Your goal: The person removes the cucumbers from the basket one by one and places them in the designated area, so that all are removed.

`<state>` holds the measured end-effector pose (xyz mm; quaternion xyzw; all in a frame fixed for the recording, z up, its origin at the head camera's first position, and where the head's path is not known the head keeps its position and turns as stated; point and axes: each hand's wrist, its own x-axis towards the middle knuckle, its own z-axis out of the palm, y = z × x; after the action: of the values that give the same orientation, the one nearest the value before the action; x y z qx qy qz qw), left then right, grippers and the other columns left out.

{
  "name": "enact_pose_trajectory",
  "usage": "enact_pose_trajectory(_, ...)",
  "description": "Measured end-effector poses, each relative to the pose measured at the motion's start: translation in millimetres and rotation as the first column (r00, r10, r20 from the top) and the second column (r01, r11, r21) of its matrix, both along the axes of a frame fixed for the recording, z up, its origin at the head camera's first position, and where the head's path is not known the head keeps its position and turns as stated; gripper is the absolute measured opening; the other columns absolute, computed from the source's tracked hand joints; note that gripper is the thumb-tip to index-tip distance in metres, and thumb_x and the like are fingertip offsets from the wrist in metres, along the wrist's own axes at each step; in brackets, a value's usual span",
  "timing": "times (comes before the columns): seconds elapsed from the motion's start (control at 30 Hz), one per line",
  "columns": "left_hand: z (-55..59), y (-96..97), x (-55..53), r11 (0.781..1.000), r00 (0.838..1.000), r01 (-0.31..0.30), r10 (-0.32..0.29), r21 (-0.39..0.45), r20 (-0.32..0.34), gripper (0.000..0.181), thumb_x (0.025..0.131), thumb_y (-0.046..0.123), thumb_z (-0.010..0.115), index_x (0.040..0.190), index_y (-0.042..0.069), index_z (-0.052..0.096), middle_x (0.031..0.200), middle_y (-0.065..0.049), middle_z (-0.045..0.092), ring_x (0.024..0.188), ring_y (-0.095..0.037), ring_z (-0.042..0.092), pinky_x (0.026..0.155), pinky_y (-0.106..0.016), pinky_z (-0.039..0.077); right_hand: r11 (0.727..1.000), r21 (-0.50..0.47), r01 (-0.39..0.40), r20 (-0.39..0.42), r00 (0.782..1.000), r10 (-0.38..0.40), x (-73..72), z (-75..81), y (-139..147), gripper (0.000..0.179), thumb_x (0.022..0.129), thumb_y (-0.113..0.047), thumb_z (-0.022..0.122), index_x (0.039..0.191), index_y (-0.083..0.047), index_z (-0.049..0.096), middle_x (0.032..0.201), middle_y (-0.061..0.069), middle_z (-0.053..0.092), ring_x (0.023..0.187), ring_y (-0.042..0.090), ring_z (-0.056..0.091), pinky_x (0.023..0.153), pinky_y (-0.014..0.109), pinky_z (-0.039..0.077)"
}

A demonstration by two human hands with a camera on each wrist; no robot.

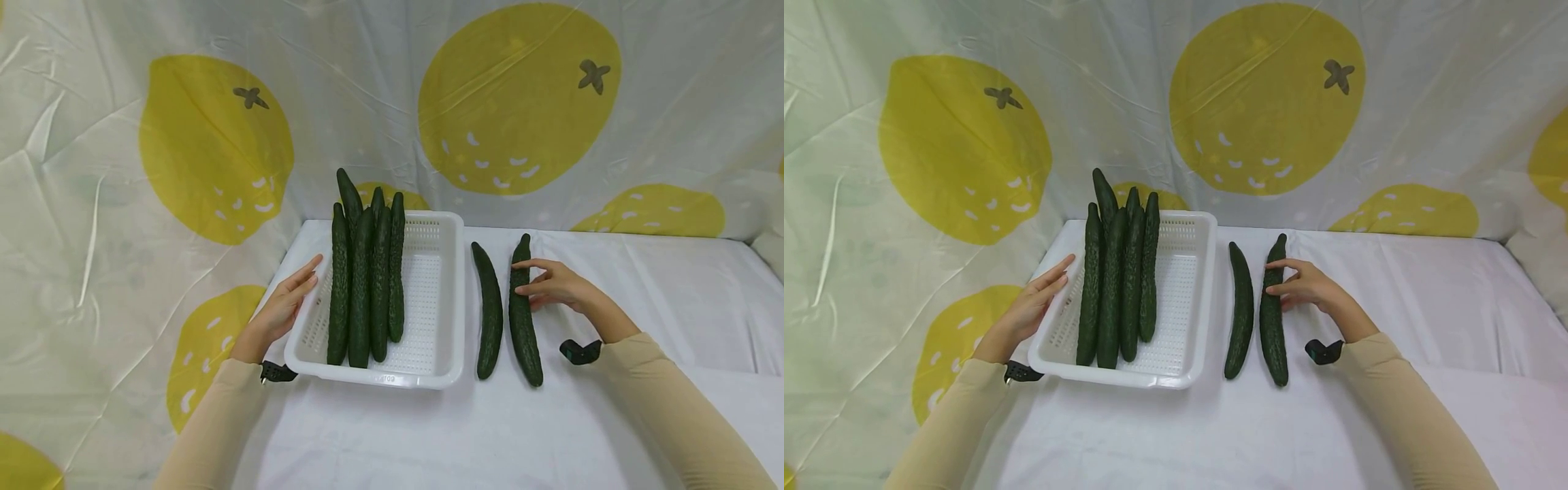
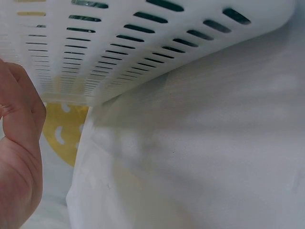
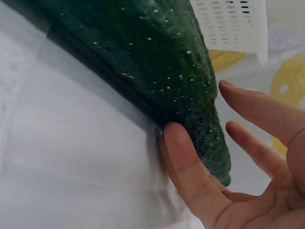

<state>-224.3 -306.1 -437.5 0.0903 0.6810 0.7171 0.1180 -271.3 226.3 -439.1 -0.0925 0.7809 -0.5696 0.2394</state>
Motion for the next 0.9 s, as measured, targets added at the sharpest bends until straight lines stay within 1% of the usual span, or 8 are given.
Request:
enact_pose_trajectory(0.1, 0.0, 0.6, 0.3, 1.000, 1.000, -0.003, 0.004, -0.005, 0.002, 0.055, 0.109, 0.017, 0.040, 0.160, 0.015, 0.020, 0.163, -0.011, 0.018, 0.114, -0.005, 0.049, 0.086, -0.019, 0.048, 1.000, 0.003, 0.022, -0.010, 1.000, -0.022, -0.8, 5.9, 0.4, 0.070, 0.092, -0.004, 0.071, 0.150, 0.006, 0.034, 0.094, 0.021, 0.061, 0.076, 0.032, 0.069, 0.076, 0.045, 0.057)
enact_pose_trajectory(0.23, -0.5, 0.5, 0.3, 1.000, 1.000, -0.004, 0.004, -0.010, -0.004, 0.055, 0.109, 0.018, 0.040, 0.160, 0.015, 0.019, 0.164, -0.011, 0.016, 0.116, -0.004, 0.048, 0.086, -0.018, 0.047, 0.998, 0.039, 0.048, -0.051, 0.998, -0.046, -3.8, 16.4, 0.1, 0.067, 0.092, -0.007, 0.072, 0.147, 0.006, 0.037, 0.096, 0.020, 0.061, 0.080, 0.033, 0.070, 0.077, 0.043, 0.057)
enact_pose_trajectory(0.33, -0.8, 0.2, 0.4, 1.000, 1.000, -0.003, 0.003, -0.009, -0.006, 0.055, 0.109, 0.018, 0.040, 0.160, 0.016, 0.020, 0.162, -0.010, 0.021, 0.115, -0.005, 0.049, 0.086, -0.019, 0.048, 0.997, 0.054, 0.057, -0.077, 0.996, -0.052, -6.7, 25.2, -1.5, 0.065, 0.092, -0.009, 0.072, 0.146, 0.006, 0.038, 0.103, 0.021, 0.059, 0.083, 0.034, 0.070, 0.079, 0.042, 0.057)
enact_pose_trajectory(0.43, -1.0, 0.0, 0.7, 1.000, 1.000, -0.003, 0.003, -0.006, -0.001, 0.055, 0.109, 0.018, 0.041, 0.160, 0.016, 0.021, 0.159, -0.008, 0.027, 0.113, -0.005, 0.051, 0.086, -0.019, 0.049, 0.997, 0.046, 0.060, -0.086, 0.995, -0.056, -8.8, 36.2, -5.6, 0.063, 0.094, -0.009, 0.070, 0.146, 0.006, 0.039, 0.113, 0.025, 0.053, 0.085, 0.034, 0.070, 0.081, 0.043, 0.056)
enact_pose_trajectory(0.53, -1.3, -0.3, 0.9, 1.000, 1.000, -0.003, 0.003, -0.005, 0.002, 0.055, 0.109, 0.018, 0.042, 0.160, 0.017, 0.021, 0.157, -0.006, 0.029, 0.111, -0.005, 0.052, 0.085, -0.019, 0.049, 0.998, 0.035, 0.054, -0.107, 0.993, -0.050, -9.9, 49.3, -11.8, 0.060, 0.095, -0.010, 0.069, 0.145, 0.006, 0.040, 0.117, 0.027, 0.050, 0.086, 0.032, 0.070, 0.083, 0.042, 0.056)
enact_pose_trajectory(0.7, -1.4, -0.8, 0.3, 1.000, 1.000, 0.000, 0.000, -0.005, -0.005, 0.055, 0.109, 0.017, 0.041, 0.160, 0.016, 0.021, 0.160, -0.009, 0.025, 0.110, -0.004, 0.052, 0.083, -0.018, 0.049, 1.000, 0.010, 0.027, -0.143, 0.989, -0.025, -13.6, 70.2, -23.7, 0.057, 0.097, -0.011, 0.066, 0.145, 0.006, 0.040, 0.115, 0.025, 0.054, 0.084, 0.022, 0.071, 0.084, 0.040, 0.056)
enact_pose_trajectory(0.8, -1.4, -1.0, -0.2, 1.000, 1.000, -0.002, 0.002, -0.001, -0.005, 0.055, 0.109, 0.017, 0.041, 0.160, 0.016, 0.021, 0.159, -0.009, 0.027, 0.108, -0.004, 0.053, 0.082, -0.018, 0.050, 1.000, 0.000, 0.020, -0.146, 0.989, -0.020, -15.4, 81.2, -32.6, 0.059, 0.098, -0.013, 0.066, 0.147, 0.005, 0.039, 0.122, 0.027, 0.052, 0.086, 0.018, 0.071, 0.086, 0.038, 0.055)
enact_pose_trajectory(0.9, -1.3, -0.8, 0.1, 1.000, 1.000, -0.005, 0.005, 0.003, 0.001, 0.055, 0.109, 0.017, 0.041, 0.160, 0.016, 0.021, 0.155, -0.006, 0.032, 0.105, -0.004, 0.055, 0.080, -0.018, 0.050, 0.999, -0.015, 0.030, -0.145, 0.989, -0.032, -17.2, 89.6, -43.9, 0.058, 0.098, -0.014, 0.066, 0.146, 0.003, 0.040, 0.130, 0.031, 0.050, 0.088, 0.019, 0.071, 0.086, 0.036, 0.055)
